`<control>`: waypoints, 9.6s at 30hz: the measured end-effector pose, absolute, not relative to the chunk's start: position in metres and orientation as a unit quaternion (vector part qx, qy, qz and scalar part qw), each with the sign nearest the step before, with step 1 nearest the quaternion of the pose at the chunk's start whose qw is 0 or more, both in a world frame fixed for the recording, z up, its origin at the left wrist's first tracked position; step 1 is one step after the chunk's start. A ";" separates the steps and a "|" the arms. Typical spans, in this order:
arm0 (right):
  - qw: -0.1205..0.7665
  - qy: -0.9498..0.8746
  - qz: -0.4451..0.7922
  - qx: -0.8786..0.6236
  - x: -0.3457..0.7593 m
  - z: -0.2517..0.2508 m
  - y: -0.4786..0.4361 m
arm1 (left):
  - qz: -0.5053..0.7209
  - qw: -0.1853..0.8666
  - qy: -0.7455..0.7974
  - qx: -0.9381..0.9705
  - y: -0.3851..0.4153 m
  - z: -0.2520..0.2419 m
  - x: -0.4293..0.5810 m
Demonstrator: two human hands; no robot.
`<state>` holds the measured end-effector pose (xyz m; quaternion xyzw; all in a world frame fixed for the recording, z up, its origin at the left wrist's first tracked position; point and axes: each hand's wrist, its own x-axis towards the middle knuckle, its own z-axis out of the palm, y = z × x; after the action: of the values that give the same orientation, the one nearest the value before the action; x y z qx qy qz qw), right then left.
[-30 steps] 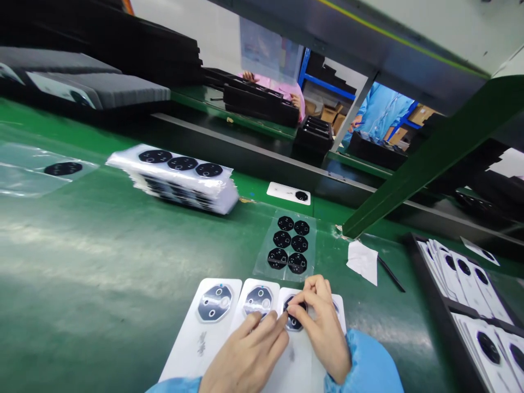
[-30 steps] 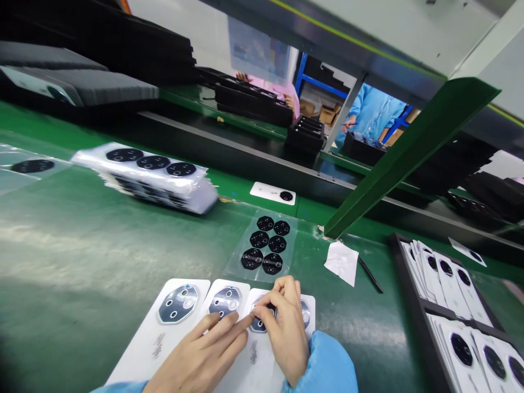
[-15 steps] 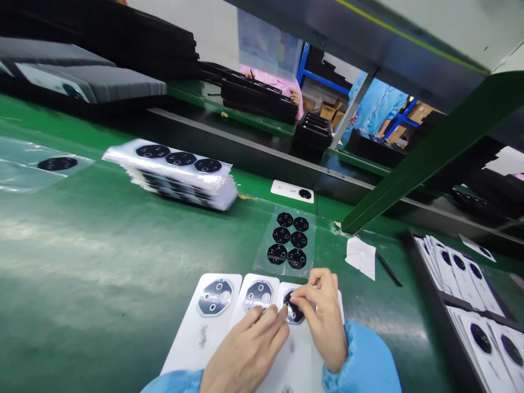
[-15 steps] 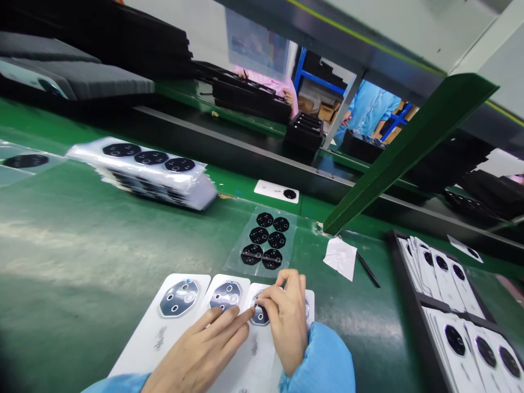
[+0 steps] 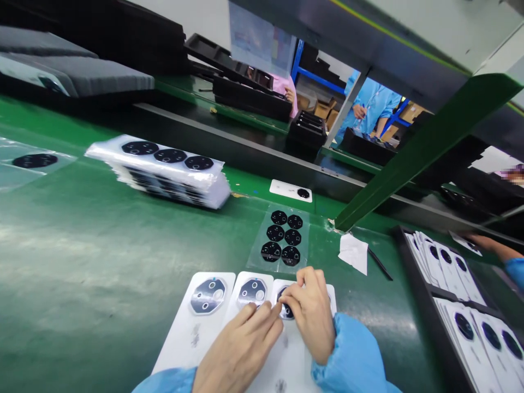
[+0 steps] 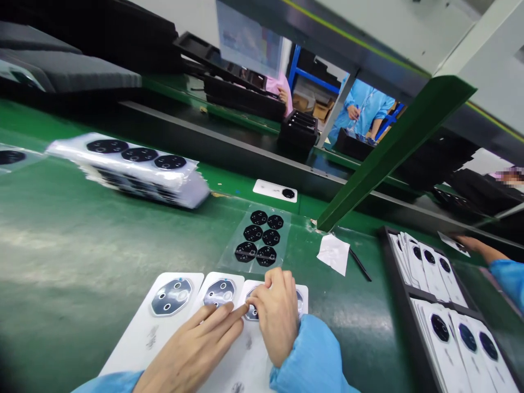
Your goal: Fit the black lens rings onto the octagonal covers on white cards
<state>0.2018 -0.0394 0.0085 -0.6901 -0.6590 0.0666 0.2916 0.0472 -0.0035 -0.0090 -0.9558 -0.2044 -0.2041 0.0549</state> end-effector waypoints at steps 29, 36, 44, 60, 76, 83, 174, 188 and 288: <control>0.303 -0.672 0.019 -0.676 0.204 0.009 -0.038 | -0.223 0.067 -0.200 -0.952 -0.004 -0.010 0.048; 0.300 -0.676 0.026 -0.672 0.205 0.007 -0.038 | -0.247 0.057 -0.196 -0.947 -0.002 -0.009 0.049; 0.294 -0.683 0.018 -0.669 0.206 0.009 -0.036 | -0.247 0.062 -0.195 -0.947 -0.003 -0.008 0.048; 0.279 -0.688 0.033 -0.669 0.204 0.008 -0.036 | -0.253 0.084 -0.195 -0.944 -0.004 -0.007 0.048; 0.620 -0.358 0.351 -0.604 0.246 0.012 -0.035 | -0.273 -0.035 -0.203 -0.940 0.000 -0.007 0.045; 0.657 -0.323 0.404 -0.547 0.254 0.015 -0.039 | -0.339 -0.075 -0.171 -0.922 0.007 0.006 0.032; 0.292 -0.683 0.074 -0.666 0.153 0.005 -0.018 | -0.247 0.108 -0.179 -0.946 0.009 -0.014 -0.001; 0.332 -0.615 0.170 -0.694 0.157 0.011 -0.005 | -0.280 0.046 -0.249 -0.926 0.022 -0.005 -0.008; 0.240 -0.838 -0.068 -0.485 0.167 0.004 -0.021 | -0.317 -0.003 -0.204 -0.926 0.014 -0.019 -0.029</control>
<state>0.1672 -0.0209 0.0043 -0.4852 -0.8382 -0.0685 0.2397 -0.0288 0.0143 -0.0187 -0.9260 -0.2042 -0.3174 -0.0029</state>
